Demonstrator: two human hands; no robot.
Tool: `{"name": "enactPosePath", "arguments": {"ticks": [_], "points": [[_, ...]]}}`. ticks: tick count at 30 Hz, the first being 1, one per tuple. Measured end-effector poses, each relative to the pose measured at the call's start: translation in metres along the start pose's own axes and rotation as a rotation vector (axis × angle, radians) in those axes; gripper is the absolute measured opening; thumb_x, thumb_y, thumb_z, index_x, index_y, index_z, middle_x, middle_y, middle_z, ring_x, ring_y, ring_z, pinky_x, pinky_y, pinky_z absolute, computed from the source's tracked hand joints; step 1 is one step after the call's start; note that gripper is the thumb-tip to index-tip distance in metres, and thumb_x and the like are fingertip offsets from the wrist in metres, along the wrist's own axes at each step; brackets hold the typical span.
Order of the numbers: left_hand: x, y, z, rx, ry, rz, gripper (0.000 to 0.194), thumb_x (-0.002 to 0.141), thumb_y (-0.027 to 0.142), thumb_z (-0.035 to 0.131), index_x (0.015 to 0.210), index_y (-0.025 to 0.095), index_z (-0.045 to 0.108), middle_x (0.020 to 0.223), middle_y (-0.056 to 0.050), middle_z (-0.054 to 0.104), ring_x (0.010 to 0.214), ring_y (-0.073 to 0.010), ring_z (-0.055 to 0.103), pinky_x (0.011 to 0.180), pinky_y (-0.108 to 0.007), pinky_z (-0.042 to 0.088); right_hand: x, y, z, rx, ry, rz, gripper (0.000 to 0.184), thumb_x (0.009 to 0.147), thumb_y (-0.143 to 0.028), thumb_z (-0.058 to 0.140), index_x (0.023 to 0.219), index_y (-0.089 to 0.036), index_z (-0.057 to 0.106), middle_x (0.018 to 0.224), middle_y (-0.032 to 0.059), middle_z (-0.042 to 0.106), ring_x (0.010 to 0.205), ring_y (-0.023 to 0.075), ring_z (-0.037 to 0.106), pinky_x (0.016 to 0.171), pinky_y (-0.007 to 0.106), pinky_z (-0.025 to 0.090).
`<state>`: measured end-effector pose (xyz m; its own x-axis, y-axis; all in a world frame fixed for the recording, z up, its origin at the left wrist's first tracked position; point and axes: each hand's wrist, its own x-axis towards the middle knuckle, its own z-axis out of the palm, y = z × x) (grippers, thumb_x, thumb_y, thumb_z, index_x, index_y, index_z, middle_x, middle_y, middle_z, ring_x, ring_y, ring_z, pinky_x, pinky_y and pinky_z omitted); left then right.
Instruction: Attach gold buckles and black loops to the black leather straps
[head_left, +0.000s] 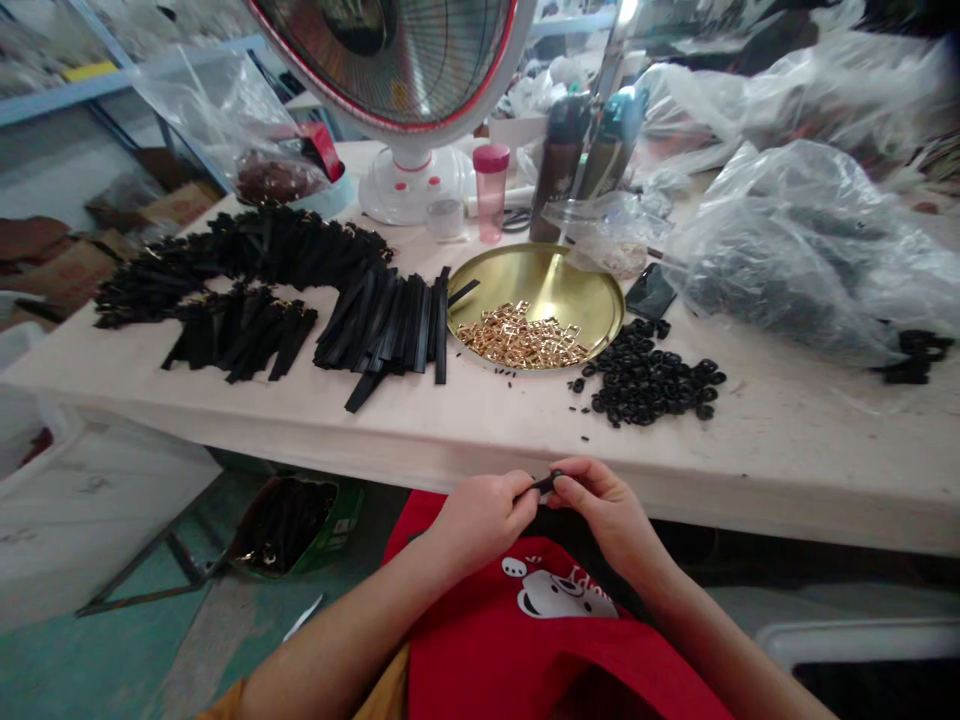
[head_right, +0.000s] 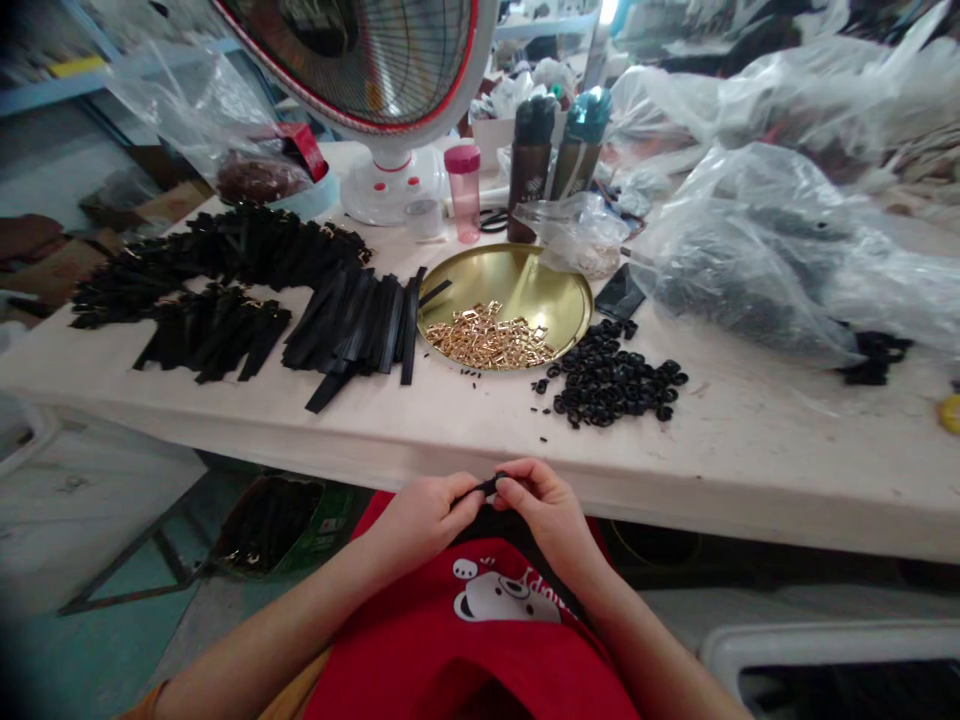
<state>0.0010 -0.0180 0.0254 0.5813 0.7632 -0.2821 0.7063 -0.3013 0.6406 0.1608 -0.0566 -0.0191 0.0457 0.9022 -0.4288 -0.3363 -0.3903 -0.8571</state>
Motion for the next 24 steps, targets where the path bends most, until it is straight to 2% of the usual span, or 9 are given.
{"name": "enactPosePath", "arguments": {"ticks": [3, 6, 8, 11, 13, 16, 19, 21, 24], "points": [[0.002, 0.004, -0.001, 0.078, -0.055, 0.011, 0.029, 0.085, 0.031, 0.034, 0.078, 0.018, 0.06, 0.073, -0.003, 0.063, 0.064, -0.0156, 0.054, 0.054, -0.023, 0.03, -0.002, 0.001, -0.002, -0.127, -0.054, -0.041, 0.025, 0.062, -0.033, 0.073, 0.078, -0.018, 0.061, 0.059, -0.0026, 0.062, 0.057, 0.0106, 0.055, 0.057, 0.022, 0.042], [0.003, 0.007, -0.001, 0.002, -0.076, 0.035, 0.028, 0.085, 0.03, 0.034, 0.076, 0.018, 0.058, 0.074, -0.002, 0.063, 0.064, -0.0147, 0.055, 0.054, -0.022, 0.031, -0.003, -0.003, -0.005, -0.1, -0.127, 0.009, 0.024, 0.062, -0.034, 0.072, 0.075, -0.018, 0.059, 0.055, -0.0036, 0.06, 0.053, 0.0101, 0.053, 0.054, 0.022, 0.041], [0.002, 0.007, -0.002, -0.089, -0.102, 0.043, 0.025, 0.085, 0.029, 0.035, 0.077, 0.018, 0.055, 0.072, -0.001, 0.062, 0.063, -0.0136, 0.054, 0.054, -0.021, 0.032, 0.0, -0.008, -0.01, -0.071, -0.12, 0.041, 0.023, 0.065, -0.034, 0.07, 0.077, -0.018, 0.059, 0.053, -0.004, 0.059, 0.052, 0.0096, 0.052, 0.054, 0.022, 0.04], [-0.001, 0.002, -0.007, -0.192, -0.171, 0.011, 0.023, 0.086, 0.031, 0.036, 0.076, 0.018, 0.053, 0.066, 0.0, 0.06, 0.058, -0.0123, 0.052, 0.052, -0.021, 0.032, 0.008, -0.015, -0.017, -0.031, -0.042, 0.0, 0.022, 0.065, -0.034, 0.07, 0.075, -0.018, 0.06, 0.057, -0.0043, 0.058, 0.053, 0.0083, 0.052, 0.057, 0.021, 0.041], [0.0, -0.001, -0.009, -0.196, -0.133, -0.013, 0.026, 0.087, 0.031, 0.033, 0.074, 0.017, 0.051, 0.063, 0.0, 0.057, 0.056, -0.0125, 0.051, 0.051, -0.021, 0.031, 0.014, -0.017, -0.014, 0.009, -0.014, -0.041, 0.022, 0.063, -0.033, 0.072, 0.075, -0.018, 0.06, 0.059, -0.0048, 0.057, 0.053, 0.0075, 0.051, 0.059, 0.021, 0.041], [0.003, -0.004, -0.008, -0.205, -0.023, -0.012, 0.027, 0.087, 0.03, 0.032, 0.074, 0.017, 0.051, 0.063, -0.001, 0.055, 0.058, -0.0133, 0.051, 0.053, -0.023, 0.032, 0.019, -0.012, 0.002, 0.027, -0.039, -0.062, 0.023, 0.063, -0.034, 0.071, 0.077, -0.017, 0.062, 0.059, -0.0049, 0.055, 0.052, 0.0077, 0.047, 0.056, 0.022, 0.039], [0.007, -0.008, -0.002, -0.397, -0.047, -0.066, 0.025, 0.088, 0.03, 0.031, 0.094, 0.017, 0.051, 0.064, 0.001, 0.054, 0.053, -0.0116, 0.051, 0.052, -0.022, 0.035, 0.022, -0.004, 0.018, -0.053, -0.002, -0.092, 0.025, 0.061, -0.035, 0.072, 0.075, -0.016, 0.063, 0.061, -0.0026, 0.058, 0.056, 0.0105, 0.048, 0.055, 0.023, 0.038], [0.011, -0.011, 0.002, -0.537, -0.062, -0.116, 0.032, 0.088, 0.033, 0.031, 0.113, 0.017, 0.042, 0.065, 0.002, 0.054, 0.049, -0.0107, 0.049, 0.049, -0.022, 0.036, 0.023, -0.003, 0.023, -0.115, 0.025, -0.143, 0.025, 0.061, -0.036, 0.071, 0.075, -0.016, 0.063, 0.067, 0.0, 0.061, 0.06, 0.013, 0.05, 0.058, 0.025, 0.039], [0.016, -0.013, 0.002, -0.581, 0.017, -0.106, 0.042, 0.087, 0.04, 0.033, 0.121, 0.014, 0.037, 0.068, -0.001, 0.057, 0.056, -0.0129, 0.052, 0.052, -0.023, 0.038, 0.025, -0.006, 0.021, -0.151, -0.036, -0.176, 0.025, 0.068, -0.039, 0.066, 0.077, -0.016, 0.064, 0.063, -0.0005, 0.058, 0.058, 0.0124, 0.048, 0.057, 0.026, 0.039]]}}
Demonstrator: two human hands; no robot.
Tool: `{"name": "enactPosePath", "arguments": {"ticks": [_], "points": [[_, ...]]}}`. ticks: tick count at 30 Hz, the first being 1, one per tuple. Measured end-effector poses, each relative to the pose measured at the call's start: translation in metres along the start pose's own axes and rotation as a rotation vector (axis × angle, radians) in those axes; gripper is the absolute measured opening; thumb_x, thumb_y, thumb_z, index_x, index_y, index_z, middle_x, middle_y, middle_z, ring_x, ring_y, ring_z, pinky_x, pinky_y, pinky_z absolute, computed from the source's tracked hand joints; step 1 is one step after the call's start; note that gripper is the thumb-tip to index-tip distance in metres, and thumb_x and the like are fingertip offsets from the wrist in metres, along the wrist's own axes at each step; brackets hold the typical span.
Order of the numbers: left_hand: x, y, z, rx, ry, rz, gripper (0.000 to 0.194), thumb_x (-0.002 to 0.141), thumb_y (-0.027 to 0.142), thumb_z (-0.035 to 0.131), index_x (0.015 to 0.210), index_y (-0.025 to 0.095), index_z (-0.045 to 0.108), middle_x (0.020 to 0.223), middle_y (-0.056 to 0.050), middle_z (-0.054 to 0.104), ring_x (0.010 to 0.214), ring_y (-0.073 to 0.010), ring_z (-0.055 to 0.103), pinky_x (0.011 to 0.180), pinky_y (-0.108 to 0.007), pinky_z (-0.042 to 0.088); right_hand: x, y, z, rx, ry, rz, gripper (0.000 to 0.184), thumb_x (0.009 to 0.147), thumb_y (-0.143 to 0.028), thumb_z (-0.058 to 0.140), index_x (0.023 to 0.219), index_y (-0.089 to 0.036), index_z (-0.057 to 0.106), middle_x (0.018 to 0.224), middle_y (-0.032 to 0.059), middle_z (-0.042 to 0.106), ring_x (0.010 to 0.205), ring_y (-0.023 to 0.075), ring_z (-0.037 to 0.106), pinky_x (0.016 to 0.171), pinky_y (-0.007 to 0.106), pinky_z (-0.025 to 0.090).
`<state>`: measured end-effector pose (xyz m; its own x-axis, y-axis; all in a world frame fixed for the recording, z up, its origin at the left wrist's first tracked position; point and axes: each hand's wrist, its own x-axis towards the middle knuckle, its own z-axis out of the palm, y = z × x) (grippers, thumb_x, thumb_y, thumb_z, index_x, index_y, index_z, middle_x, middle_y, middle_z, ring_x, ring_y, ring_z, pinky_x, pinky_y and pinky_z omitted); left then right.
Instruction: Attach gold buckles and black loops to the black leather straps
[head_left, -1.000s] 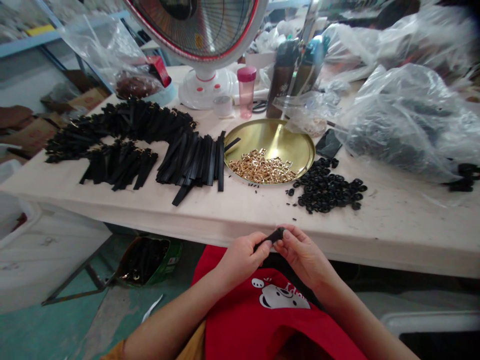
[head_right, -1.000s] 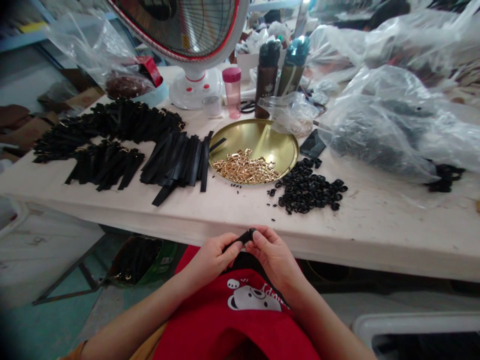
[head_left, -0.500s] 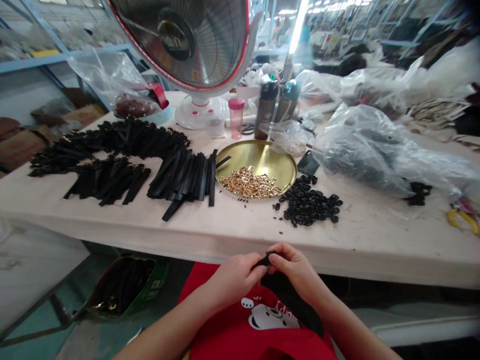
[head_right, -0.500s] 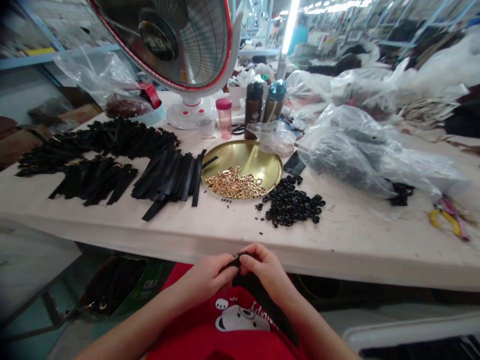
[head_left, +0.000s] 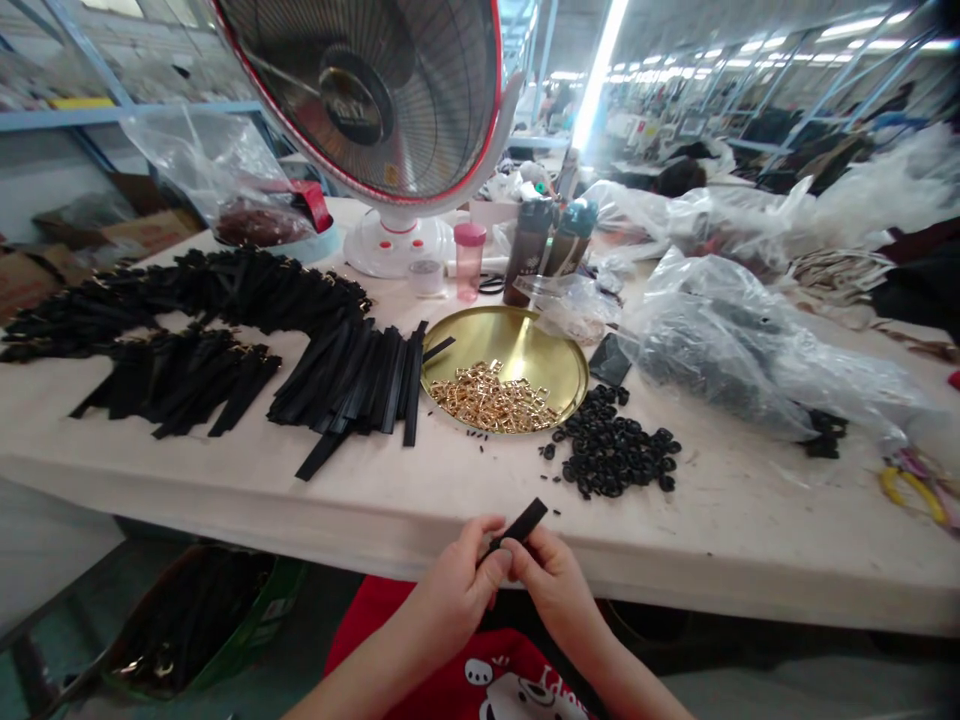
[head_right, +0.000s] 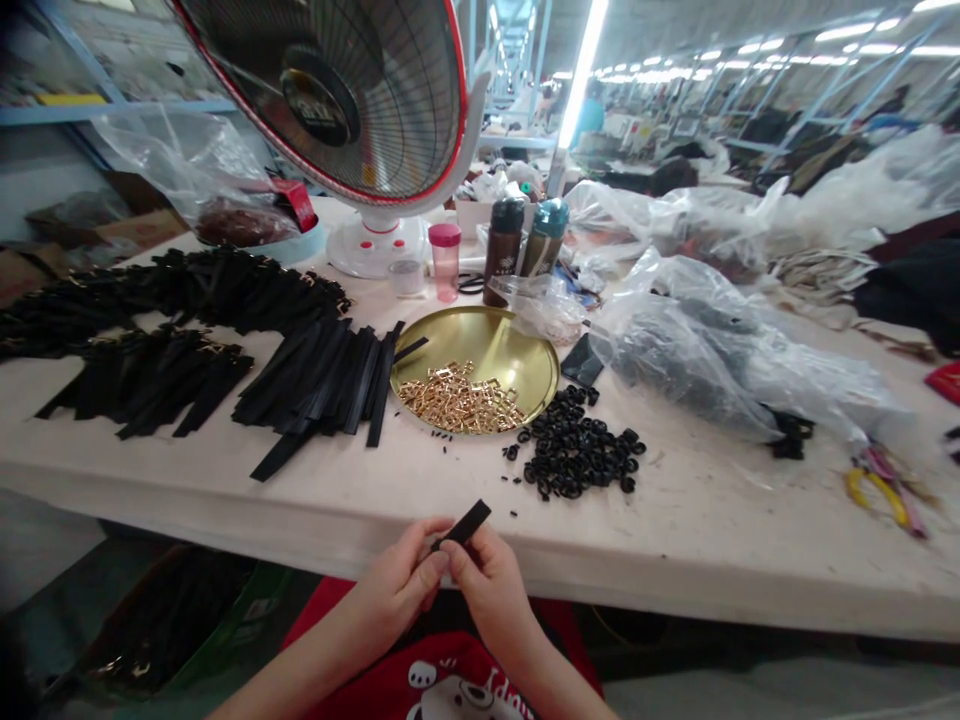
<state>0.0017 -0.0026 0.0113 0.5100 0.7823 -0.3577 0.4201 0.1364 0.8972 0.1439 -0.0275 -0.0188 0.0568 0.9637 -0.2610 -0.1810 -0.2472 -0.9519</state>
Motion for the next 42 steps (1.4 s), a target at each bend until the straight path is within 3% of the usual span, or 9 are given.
{"name": "enactPosePath", "arguments": {"ticks": [4, 9, 15, 20, 23, 25, 28, 36, 42], "points": [[0.004, 0.007, -0.008, 0.006, 0.036, 0.158, 0.036, 0.088, 0.035, 0.035, 0.116, 0.017, 0.047, 0.099, -0.007, 0.062, 0.087, -0.017, 0.056, 0.076, -0.026, 0.041, 0.003, -0.004, -0.008, 0.21, -0.125, 0.124, 0.025, 0.076, -0.041, 0.058, 0.081, -0.017, 0.063, 0.067, -0.0005, 0.057, 0.058, 0.01, 0.05, 0.059, 0.024, 0.041], [0.004, 0.02, -0.016, 0.019, -0.127, 0.197, 0.038, 0.089, 0.033, 0.033, 0.123, 0.022, 0.046, 0.084, -0.001, 0.067, 0.079, -0.0159, 0.06, 0.076, -0.025, 0.043, 0.008, 0.005, -0.011, 0.366, -0.288, 0.377, 0.027, 0.07, -0.04, 0.065, 0.072, -0.013, 0.06, 0.051, -0.0031, 0.051, 0.043, 0.0067, 0.045, 0.044, 0.02, 0.036], [0.004, 0.029, -0.021, -0.042, -0.236, 0.279, 0.035, 0.088, 0.03, 0.034, 0.118, 0.023, 0.052, 0.085, -0.001, 0.067, 0.08, -0.0149, 0.06, 0.075, -0.022, 0.043, 0.012, -0.004, -0.009, 0.242, -0.41, 0.434, 0.027, 0.064, -0.038, 0.066, 0.071, -0.013, 0.059, 0.042, -0.0054, 0.047, 0.038, 0.0066, 0.042, 0.041, 0.019, 0.031], [0.012, 0.021, -0.024, -0.045, 0.03, 0.178, 0.029, 0.087, 0.035, 0.035, 0.096, 0.018, 0.056, 0.074, -0.001, 0.062, 0.066, -0.0132, 0.056, 0.061, -0.022, 0.042, 0.058, -0.05, -0.029, -0.356, -0.304, 0.144, 0.021, 0.071, -0.038, 0.055, 0.071, -0.017, 0.055, 0.054, -0.0031, 0.052, 0.049, 0.0104, 0.047, 0.05, 0.023, 0.037], [0.018, 0.014, -0.026, -0.148, 0.124, 0.046, 0.029, 0.088, 0.038, 0.031, 0.086, 0.016, 0.05, 0.064, 0.001, 0.055, 0.053, -0.0112, 0.051, 0.052, -0.021, 0.04, 0.107, -0.075, -0.053, -1.014, 0.045, -0.226, 0.019, 0.077, -0.035, 0.049, 0.072, -0.018, 0.057, 0.069, 0.002, 0.058, 0.065, 0.0146, 0.053, 0.061, 0.026, 0.038], [0.02, 0.011, -0.026, -0.187, 0.121, 0.042, 0.026, 0.087, 0.036, 0.031, 0.08, 0.016, 0.047, 0.067, 0.0, 0.056, 0.053, -0.01, 0.051, 0.054, -0.021, 0.041, 0.137, -0.081, -0.065, -1.425, 0.124, -0.229, 0.018, 0.078, -0.031, 0.047, 0.075, -0.019, 0.06, 0.081, 0.0052, 0.061, 0.075, 0.0168, 0.056, 0.066, 0.027, 0.038], [0.019, 0.005, -0.023, -0.165, 0.068, 0.046, 0.023, 0.087, 0.033, 0.033, 0.077, 0.016, 0.046, 0.069, 0.0, 0.056, 0.05, -0.0082, 0.048, 0.052, -0.02, 0.039, 0.165, -0.079, -0.073, -1.528, 0.115, -0.169, 0.012, 0.073, -0.022, 0.053, 0.065, -0.018, 0.062, 0.075, 0.0072, 0.063, 0.075, 0.0199, 0.058, 0.064, 0.028, 0.037], [0.013, -0.004, -0.02, -0.266, 0.174, 0.061, 0.023, 0.086, 0.035, 0.035, 0.081, 0.016, 0.045, 0.067, 0.002, 0.053, 0.046, -0.0058, 0.042, 0.045, -0.018, 0.035, 0.142, -0.089, -0.065, -1.297, 0.15, -0.219, 0.016, 0.078, -0.024, 0.047, 0.076, -0.015, 0.06, 0.074, 0.0074, 0.063, 0.072, 0.0184, 0.058, 0.064, 0.028, 0.04], [0.02, 0.016, -0.015, -0.364, 0.269, 0.094, 0.026, 0.083, 0.038, 0.042, 0.088, 0.014, 0.048, 0.061, 0.004, 0.046, 0.046, -0.0053, 0.039, 0.045, -0.018, 0.034, 0.058, -0.065, -0.016, 0.056, -0.163, 0.15, 0.023, 0.067, -0.035, 0.067, 0.078, -0.017, 0.058, 0.066, -0.0012, 0.059, 0.053, 0.007, 0.051, 0.056, 0.021, 0.042]]}}
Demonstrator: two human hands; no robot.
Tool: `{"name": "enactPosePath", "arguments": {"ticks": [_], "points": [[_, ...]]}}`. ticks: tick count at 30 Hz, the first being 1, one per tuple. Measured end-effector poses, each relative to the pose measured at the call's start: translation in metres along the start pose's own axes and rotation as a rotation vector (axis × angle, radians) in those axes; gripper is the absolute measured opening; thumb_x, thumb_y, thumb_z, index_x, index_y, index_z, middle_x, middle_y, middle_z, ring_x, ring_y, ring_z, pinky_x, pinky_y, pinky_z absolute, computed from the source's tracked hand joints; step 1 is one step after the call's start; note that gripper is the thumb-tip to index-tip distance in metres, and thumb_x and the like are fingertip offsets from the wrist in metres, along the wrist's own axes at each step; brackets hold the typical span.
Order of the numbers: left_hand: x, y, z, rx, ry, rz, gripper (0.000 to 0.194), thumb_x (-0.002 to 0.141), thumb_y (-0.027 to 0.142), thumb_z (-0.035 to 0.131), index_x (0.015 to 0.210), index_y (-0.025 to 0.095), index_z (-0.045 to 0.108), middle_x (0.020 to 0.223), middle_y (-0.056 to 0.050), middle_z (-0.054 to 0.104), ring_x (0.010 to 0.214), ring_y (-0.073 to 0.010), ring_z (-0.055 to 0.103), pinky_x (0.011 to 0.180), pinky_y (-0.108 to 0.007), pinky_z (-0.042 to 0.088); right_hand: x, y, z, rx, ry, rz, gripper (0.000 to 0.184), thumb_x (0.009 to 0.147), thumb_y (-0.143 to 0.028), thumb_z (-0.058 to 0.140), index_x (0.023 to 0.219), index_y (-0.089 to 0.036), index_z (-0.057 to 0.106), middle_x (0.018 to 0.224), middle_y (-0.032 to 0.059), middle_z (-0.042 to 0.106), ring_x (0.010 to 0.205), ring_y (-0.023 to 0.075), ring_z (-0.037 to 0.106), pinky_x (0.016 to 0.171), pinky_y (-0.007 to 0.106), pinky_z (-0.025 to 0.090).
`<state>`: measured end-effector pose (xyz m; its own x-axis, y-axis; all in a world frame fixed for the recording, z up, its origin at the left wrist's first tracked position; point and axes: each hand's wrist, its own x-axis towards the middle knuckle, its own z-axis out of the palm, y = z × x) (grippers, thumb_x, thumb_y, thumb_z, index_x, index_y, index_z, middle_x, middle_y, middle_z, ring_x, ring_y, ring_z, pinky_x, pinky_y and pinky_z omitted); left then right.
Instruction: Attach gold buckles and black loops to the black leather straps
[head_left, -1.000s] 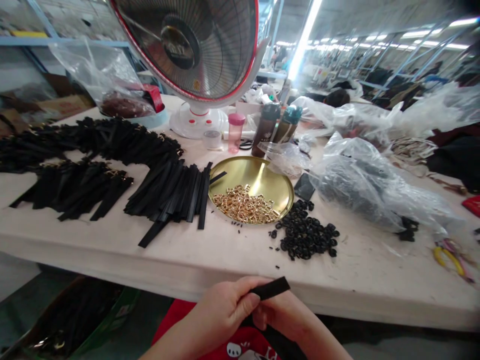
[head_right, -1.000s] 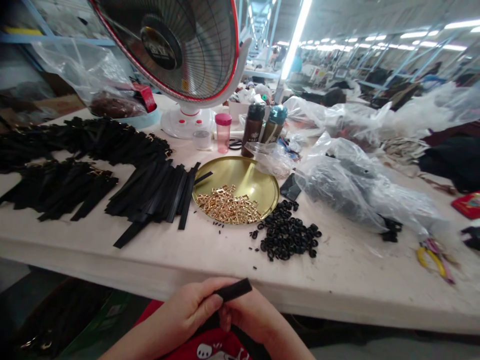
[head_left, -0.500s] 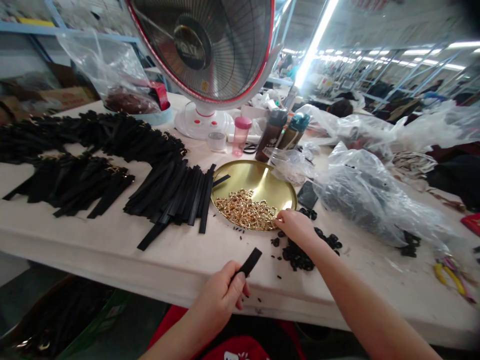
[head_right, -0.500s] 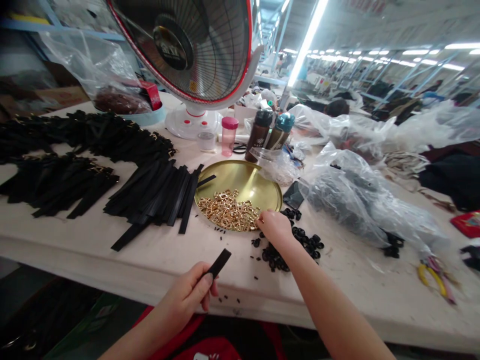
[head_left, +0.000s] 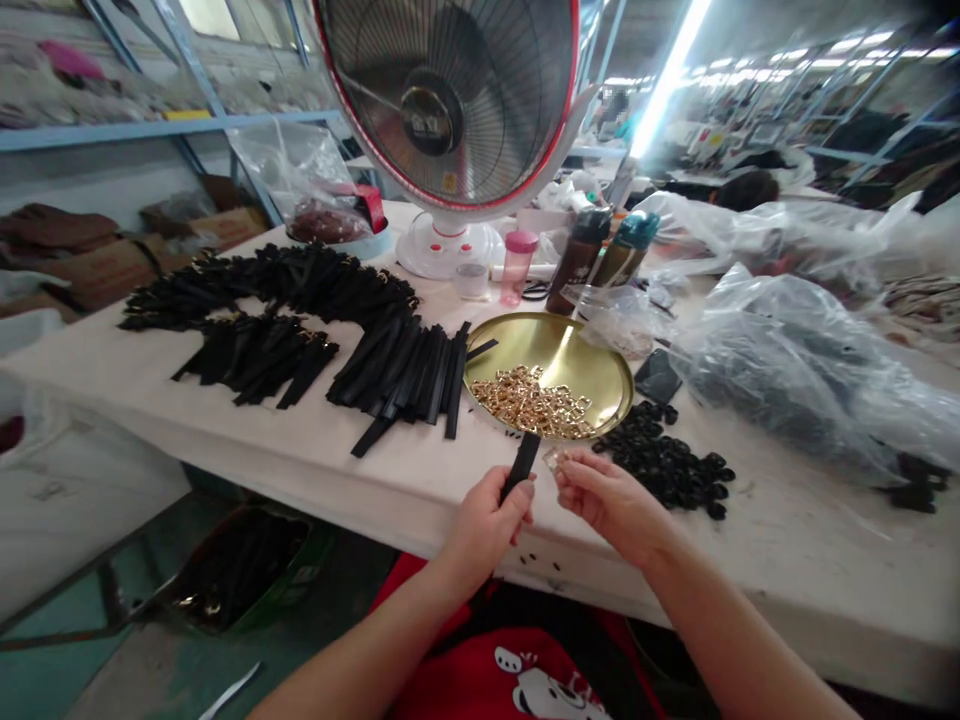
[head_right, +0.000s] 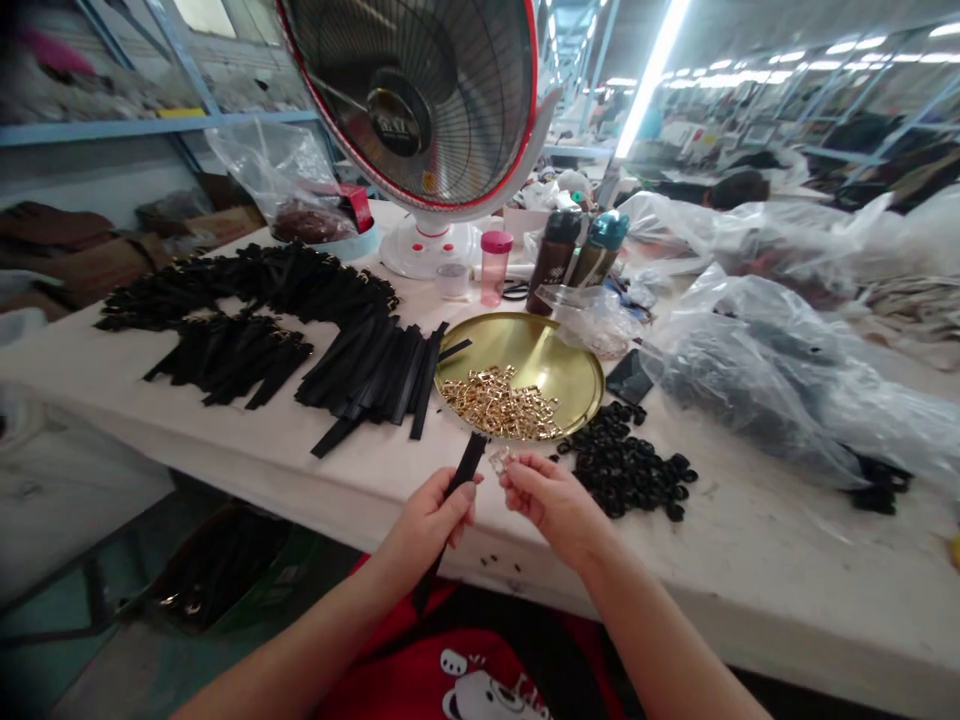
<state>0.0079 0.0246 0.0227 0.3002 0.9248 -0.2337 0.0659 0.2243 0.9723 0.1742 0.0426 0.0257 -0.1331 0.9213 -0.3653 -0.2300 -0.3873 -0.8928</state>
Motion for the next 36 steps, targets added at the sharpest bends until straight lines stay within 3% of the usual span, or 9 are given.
{"name": "enactPosePath", "arguments": {"ticks": [2, 5, 10, 13, 15, 19, 22, 26, 36], "points": [[-0.002, 0.001, 0.001, -0.001, 0.001, -0.012, 0.025, 0.081, 0.04, 0.045, 0.08, 0.015, 0.046, 0.058, 0.005, 0.044, 0.045, -0.0054, 0.038, 0.044, -0.017, 0.032, -0.019, 0.016, 0.018, 0.213, -0.072, 0.099, 0.023, 0.063, -0.031, 0.072, 0.077, -0.016, 0.059, 0.066, -0.0023, 0.058, 0.053, 0.0053, 0.049, 0.055, 0.019, 0.041], [-0.009, -0.002, -0.002, 0.051, -0.008, -0.068, 0.024, 0.08, 0.039, 0.046, 0.074, 0.016, 0.043, 0.052, 0.007, 0.04, 0.043, -0.0056, 0.035, 0.041, -0.017, 0.029, -0.033, 0.031, 0.031, 0.19, -0.103, 0.12, 0.021, 0.065, -0.03, 0.071, 0.075, -0.016, 0.059, 0.067, -0.0024, 0.058, 0.053, 0.0048, 0.048, 0.053, 0.018, 0.04], [-0.018, -0.004, -0.003, 0.184, -0.077, -0.089, 0.023, 0.08, 0.037, 0.046, 0.072, 0.016, 0.044, 0.05, 0.007, 0.039, 0.043, -0.0059, 0.036, 0.041, -0.017, 0.029, -0.037, 0.04, 0.025, -0.025, 0.007, -0.147, 0.035, 0.061, -0.029, 0.073, 0.09, -0.021, 0.056, 0.068, -0.0036, 0.06, 0.063, 0.0104, 0.054, 0.057, 0.023, 0.041], [-0.019, -0.004, 0.001, 0.185, -0.083, -0.077, 0.025, 0.081, 0.04, 0.043, 0.073, 0.016, 0.045, 0.052, 0.006, 0.041, 0.043, -0.0061, 0.037, 0.042, -0.018, 0.031, -0.039, 0.043, 0.018, -0.059, 0.02, -0.218, 0.034, 0.063, -0.028, 0.072, 0.093, -0.021, 0.058, 0.068, -0.0038, 0.06, 0.063, 0.0111, 0.055, 0.059, 0.025, 0.043], [-0.021, -0.005, 0.002, 0.191, -0.082, -0.067, 0.029, 0.084, 0.042, 0.036, 0.077, 0.016, 0.046, 0.055, 0.005, 0.043, 0.043, -0.0063, 0.038, 0.042, -0.018, 0.031, -0.04, 0.045, 0.014, 0.007, 0.067, -0.189, 0.028, 0.065, -0.029, 0.071, 0.09, -0.021, 0.061, 0.067, -0.0037, 0.061, 0.061, 0.0098, 0.056, 0.061, 0.025, 0.045], [-0.029, -0.006, -0.004, 0.379, -0.125, 0.021, 0.031, 0.087, 0.038, 0.032, 0.085, 0.015, 0.052, 0.058, 0.003, 0.047, 0.05, -0.0086, 0.043, 0.049, -0.02, 0.034, -0.04, 0.043, 0.01, 0.368, 0.167, -0.043, 0.027, 0.062, -0.025, 0.074, 0.087, -0.021, 0.064, 0.073, -0.0035, 0.063, 0.059, 0.0063, 0.057, 0.063, 0.021, 0.05], [-0.036, -0.004, -0.008, 0.548, -0.22, 0.105, 0.031, 0.088, 0.034, 0.032, 0.094, 0.016, 0.057, 0.07, -0.001, 0.058, 0.063, -0.0127, 0.05, 0.061, -0.023, 0.039, -0.042, 0.042, 0.013, 0.55, 0.135, 0.09, 0.027, 0.058, -0.02, 0.076, 0.083, -0.019, 0.065, 0.074, -0.0028, 0.063, 0.056, 0.0047, 0.057, 0.059, 0.017, 0.051], [-0.037, 0.0, -0.007, 0.708, -0.228, 0.187, 0.031, 0.087, 0.031, 0.035, 0.098, 0.018, 0.061, 0.094, -0.007, 0.063, 0.085, -0.0189, 0.054, 0.077, -0.028, 0.04, -0.047, 0.047, 0.017, 0.568, 0.068, 0.181, 0.024, 0.061, -0.019, 0.074, 0.084, -0.018, 0.066, 0.068, -0.0028, 0.061, 0.053, 0.0048, 0.057, 0.057, 0.016, 0.052], [-0.035, -0.002, -0.009, 0.909, -0.19, 0.21, 0.031, 0.086, 0.033, 0.036, 0.098, 0.019, 0.061, 0.09, -0.009, 0.062, 0.085, -0.0201, 0.055, 0.079, -0.029, 0.039, -0.05, 0.053, 0.016, 0.636, 0.132, 0.147, 0.032, 0.056, -0.02, 0.077, 0.087, -0.021, 0.066, 0.067, -0.0052, 0.061, 0.054, 0.0034, 0.056, 0.057, 0.013, 0.051]]}}
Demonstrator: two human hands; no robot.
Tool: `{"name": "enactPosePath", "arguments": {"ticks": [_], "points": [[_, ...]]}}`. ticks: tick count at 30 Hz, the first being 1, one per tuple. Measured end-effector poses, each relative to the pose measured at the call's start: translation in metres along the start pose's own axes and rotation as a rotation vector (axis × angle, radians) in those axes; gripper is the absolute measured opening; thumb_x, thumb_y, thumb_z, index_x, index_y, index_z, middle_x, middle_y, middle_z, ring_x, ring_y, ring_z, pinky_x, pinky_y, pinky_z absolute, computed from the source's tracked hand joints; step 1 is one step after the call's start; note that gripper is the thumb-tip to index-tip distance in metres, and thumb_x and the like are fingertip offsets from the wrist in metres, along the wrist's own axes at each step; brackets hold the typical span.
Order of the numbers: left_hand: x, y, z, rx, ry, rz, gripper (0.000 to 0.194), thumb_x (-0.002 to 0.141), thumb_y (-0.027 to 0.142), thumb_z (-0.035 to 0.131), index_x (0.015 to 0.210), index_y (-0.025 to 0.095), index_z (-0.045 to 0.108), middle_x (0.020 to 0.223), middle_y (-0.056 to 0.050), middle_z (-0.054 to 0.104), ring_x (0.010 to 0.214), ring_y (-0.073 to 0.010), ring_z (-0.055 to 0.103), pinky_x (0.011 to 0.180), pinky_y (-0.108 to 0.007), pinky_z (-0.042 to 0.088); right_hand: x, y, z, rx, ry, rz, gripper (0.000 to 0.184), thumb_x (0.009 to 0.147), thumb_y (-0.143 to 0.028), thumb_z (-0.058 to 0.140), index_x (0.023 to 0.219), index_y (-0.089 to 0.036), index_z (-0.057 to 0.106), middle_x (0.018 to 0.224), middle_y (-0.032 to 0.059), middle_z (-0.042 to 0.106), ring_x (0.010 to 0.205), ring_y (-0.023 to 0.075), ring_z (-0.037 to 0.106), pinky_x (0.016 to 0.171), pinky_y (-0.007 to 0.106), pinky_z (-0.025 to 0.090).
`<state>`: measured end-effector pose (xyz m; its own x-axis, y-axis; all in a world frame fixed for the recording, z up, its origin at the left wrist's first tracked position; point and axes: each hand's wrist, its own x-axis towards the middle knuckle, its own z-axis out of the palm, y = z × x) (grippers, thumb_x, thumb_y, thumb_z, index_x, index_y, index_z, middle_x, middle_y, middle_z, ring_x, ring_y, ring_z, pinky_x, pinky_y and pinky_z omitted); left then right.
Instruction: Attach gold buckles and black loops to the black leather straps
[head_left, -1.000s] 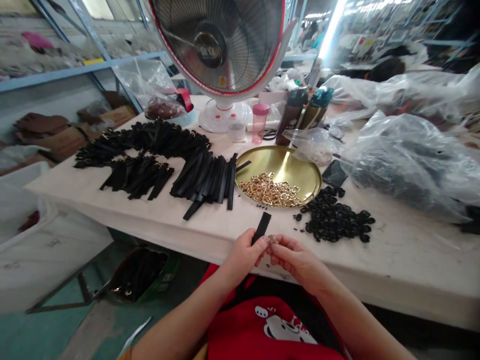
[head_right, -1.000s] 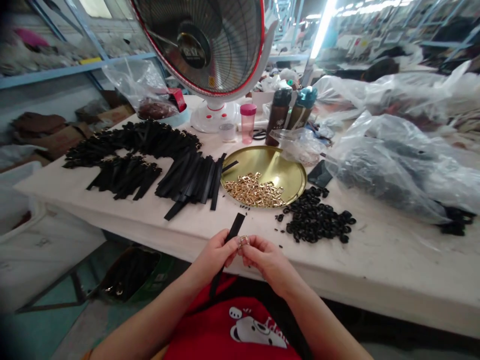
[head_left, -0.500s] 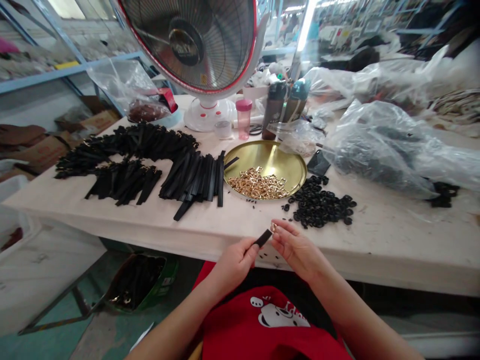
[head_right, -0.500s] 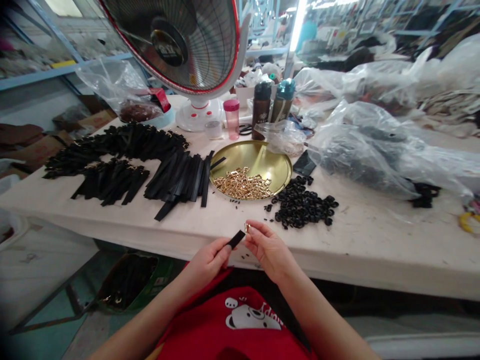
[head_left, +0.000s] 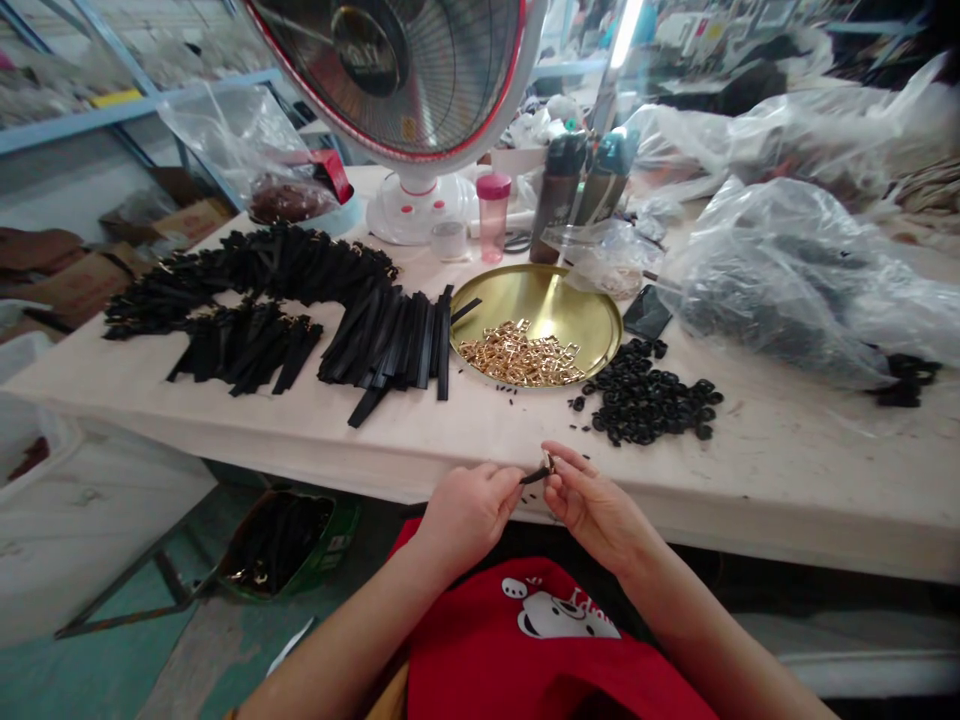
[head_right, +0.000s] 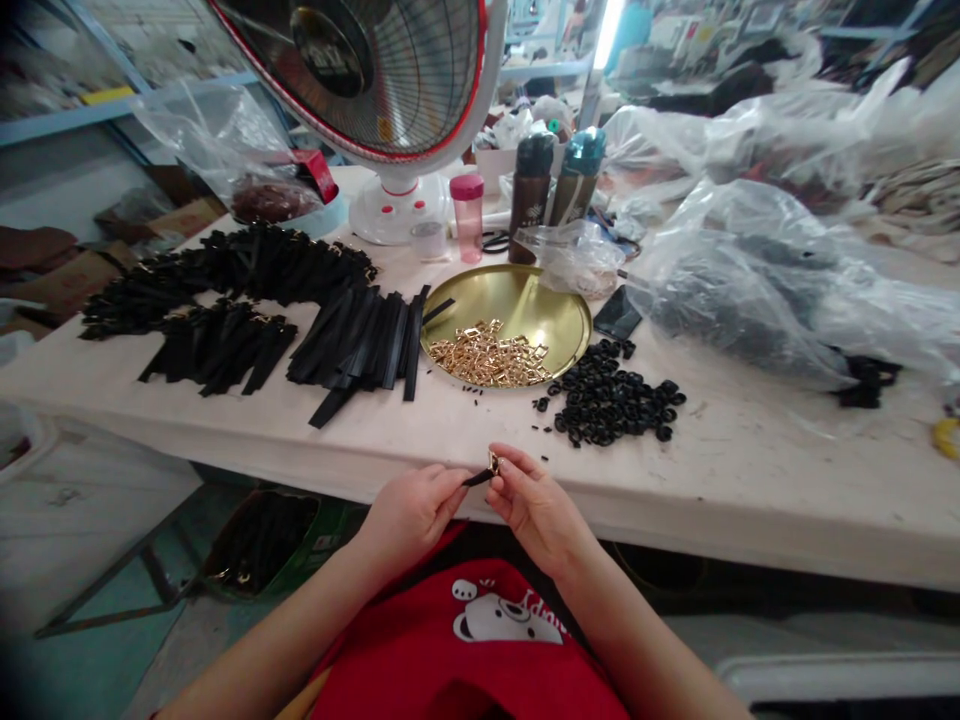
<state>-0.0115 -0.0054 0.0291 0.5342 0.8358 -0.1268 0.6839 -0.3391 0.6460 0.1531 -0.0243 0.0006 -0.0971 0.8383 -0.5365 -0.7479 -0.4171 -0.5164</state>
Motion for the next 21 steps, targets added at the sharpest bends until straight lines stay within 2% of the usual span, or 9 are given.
{"name": "enactPosePath", "arguments": {"ticks": [3, 7, 11, 15, 18, 21], "points": [[0.0, 0.001, 0.0, -0.05, 0.001, 0.006, 0.03, 0.087, 0.03, 0.035, 0.101, 0.02, 0.059, 0.094, -0.008, 0.062, 0.087, -0.0199, 0.055, 0.079, -0.029, 0.039, -0.001, 0.004, 0.001, -0.02, -0.004, -0.043, 0.03, 0.059, -0.022, 0.076, 0.088, -0.021, 0.067, 0.068, -0.0048, 0.06, 0.055, 0.0038, 0.055, 0.057, 0.014, 0.051], [0.0, 0.005, 0.005, -0.26, -0.009, -0.022, 0.026, 0.086, 0.027, 0.035, 0.098, 0.018, 0.056, 0.093, -0.006, 0.062, 0.084, -0.0179, 0.054, 0.076, -0.027, 0.04, -0.005, 0.016, 0.002, -0.11, -0.039, -0.067, 0.025, 0.063, -0.025, 0.074, 0.086, -0.021, 0.066, 0.072, -0.0034, 0.062, 0.058, 0.0053, 0.054, 0.061, 0.018, 0.049], [0.0, 0.008, 0.012, -0.496, -0.037, -0.116, 0.016, 0.082, 0.023, 0.041, 0.091, 0.015, 0.051, 0.079, -0.002, 0.059, 0.071, -0.0133, 0.052, 0.066, -0.024, 0.04, -0.009, 0.03, -0.001, -0.256, -0.071, -0.157, 0.018, 0.07, -0.028, 0.068, 0.085, -0.02, 0.064, 0.072, -0.003, 0.062, 0.061, 0.008, 0.053, 0.061, 0.021, 0.045], [-0.001, 0.005, 0.015, -0.693, -0.142, -0.193, 0.014, 0.083, 0.028, 0.041, 0.082, 0.015, 0.046, 0.062, 0.003, 0.05, 0.052, -0.0074, 0.044, 0.051, -0.019, 0.035, -0.012, 0.039, -0.004, -0.367, -0.06, -0.238, 0.014, 0.074, -0.031, 0.063, 0.081, -0.02, 0.059, 0.067, -0.0034, 0.058, 0.058, 0.0096, 0.05, 0.057, 0.023, 0.041], [-0.003, 0.002, 0.016, -0.815, -0.203, -0.225, 0.017, 0.084, 0.032, 0.041, 0.08, 0.015, 0.044, 0.059, 0.004, 0.047, 0.045, -0.0048, 0.038, 0.045, -0.017, 0.03, -0.014, 0.039, -0.004, -0.41, -0.057, -0.254, 0.014, 0.075, -0.032, 0.062, 0.08, -0.02, 0.058, 0.067, -0.0028, 0.057, 0.059, 0.0107, 0.05, 0.058, 0.025, 0.041], [-0.004, 0.001, 0.017, -0.907, -0.204, -0.249, 0.018, 0.084, 0.034, 0.041, 0.079, 0.016, 0.043, 0.06, 0.005, 0.046, 0.043, -0.0038, 0.035, 0.042, -0.016, 0.027, -0.015, 0.037, -0.003, -0.415, -0.071, -0.247, 0.013, 0.076, -0.031, 0.061, 0.08, -0.02, 0.057, 0.067, -0.0032, 0.057, 0.059, 0.0102, 0.05, 0.059, 0.024, 0.041]]}}
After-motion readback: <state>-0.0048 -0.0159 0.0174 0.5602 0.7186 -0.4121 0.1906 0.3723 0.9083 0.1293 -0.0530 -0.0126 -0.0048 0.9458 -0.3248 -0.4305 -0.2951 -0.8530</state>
